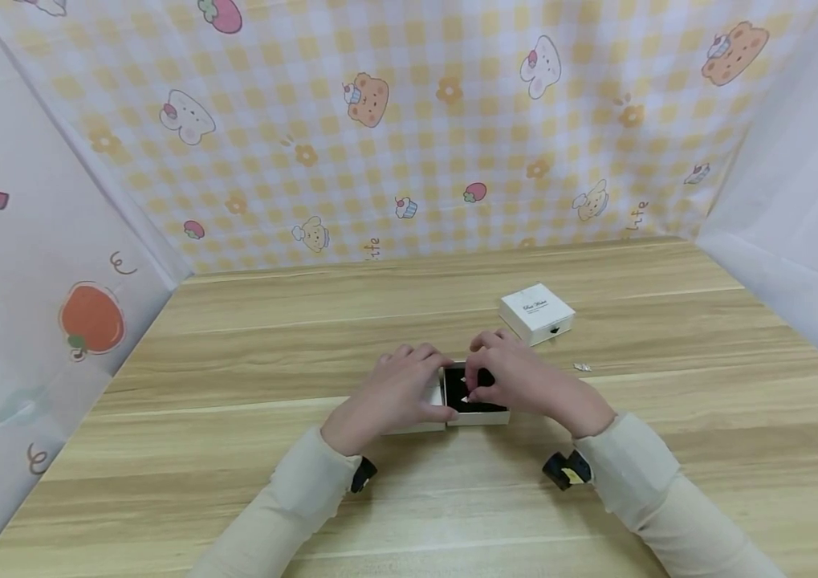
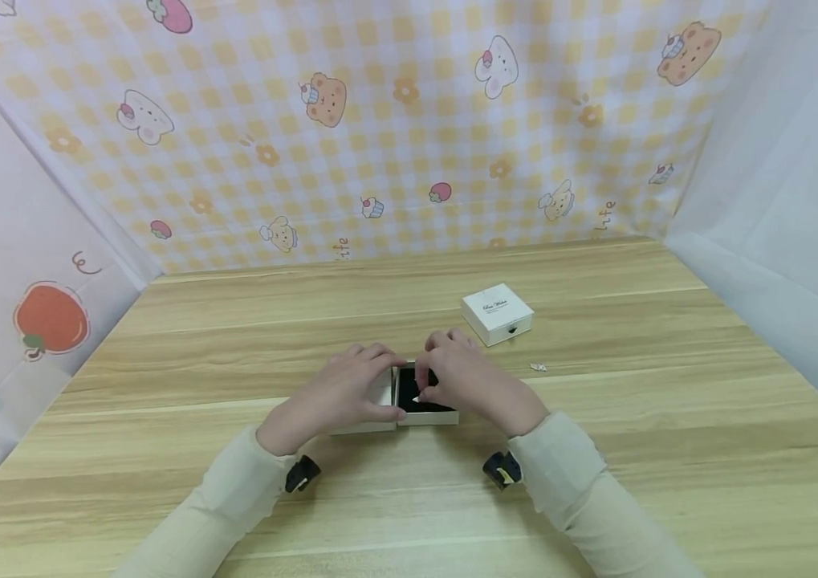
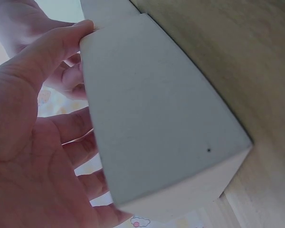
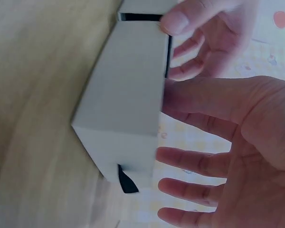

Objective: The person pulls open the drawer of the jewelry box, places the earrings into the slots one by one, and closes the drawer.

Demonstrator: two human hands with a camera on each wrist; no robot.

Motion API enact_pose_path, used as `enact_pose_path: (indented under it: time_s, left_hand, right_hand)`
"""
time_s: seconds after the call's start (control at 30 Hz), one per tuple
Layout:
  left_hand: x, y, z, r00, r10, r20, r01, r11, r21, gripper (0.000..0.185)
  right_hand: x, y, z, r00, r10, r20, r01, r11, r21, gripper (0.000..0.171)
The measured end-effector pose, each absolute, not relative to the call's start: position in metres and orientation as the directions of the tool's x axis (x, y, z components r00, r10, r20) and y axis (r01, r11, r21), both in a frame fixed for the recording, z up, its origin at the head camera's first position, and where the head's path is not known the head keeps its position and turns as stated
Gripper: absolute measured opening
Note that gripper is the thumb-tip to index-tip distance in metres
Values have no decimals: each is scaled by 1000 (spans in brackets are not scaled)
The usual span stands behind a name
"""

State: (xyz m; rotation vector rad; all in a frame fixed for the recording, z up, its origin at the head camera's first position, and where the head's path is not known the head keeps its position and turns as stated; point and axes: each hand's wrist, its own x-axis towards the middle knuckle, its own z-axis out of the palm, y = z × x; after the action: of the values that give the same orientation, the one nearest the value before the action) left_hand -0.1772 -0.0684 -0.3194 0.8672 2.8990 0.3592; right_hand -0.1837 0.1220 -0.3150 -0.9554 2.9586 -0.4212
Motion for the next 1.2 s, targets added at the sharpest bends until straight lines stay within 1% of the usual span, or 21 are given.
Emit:
enact_pose_path:
  time_s: [0.23, 0.33, 0.4, 0.53, 0.9, 1.0, 1.2]
  left_hand:
    - [-177, -68, -318, -837, 547, -35, 522, 815, 251, 69]
    - [-177, -68, -317, -836, 547, -44, 520, 816, 253, 70]
    - [-177, -68, -316, -834, 549, -49, 522, 815, 252, 70]
    - [-176, -68, -314, -835, 548, -54, 519, 816, 253, 71]
    - [-175, -81, -303, -836, 536, -117, 498, 831, 247, 86]
    - [-174, -85, -301, -832, 534, -146, 495, 836, 239, 89]
    - [-174, -91, -300, -835, 515, -192, 472, 851, 229, 92]
  right_hand:
    - [-184, 128, -306, -812, -574, 105, -580, 773, -258, 10]
    - [-184, 131, -301, -826, -559, 75, -556, 784, -276, 10]
    - [-185, 133, -297, -840, -542, 38, -529, 798, -289, 15]
    - [-185, 138, -292, -857, -515, -29, -481, 819, -313, 32]
    - [-182, 149, -288, -834, -523, -175, -461, 835, -301, 71]
    - [-181, 149, -287, -835, -509, -208, -440, 845, -303, 77]
    - [-182, 146, -287, -838, -473, -271, -395, 869, -298, 82]
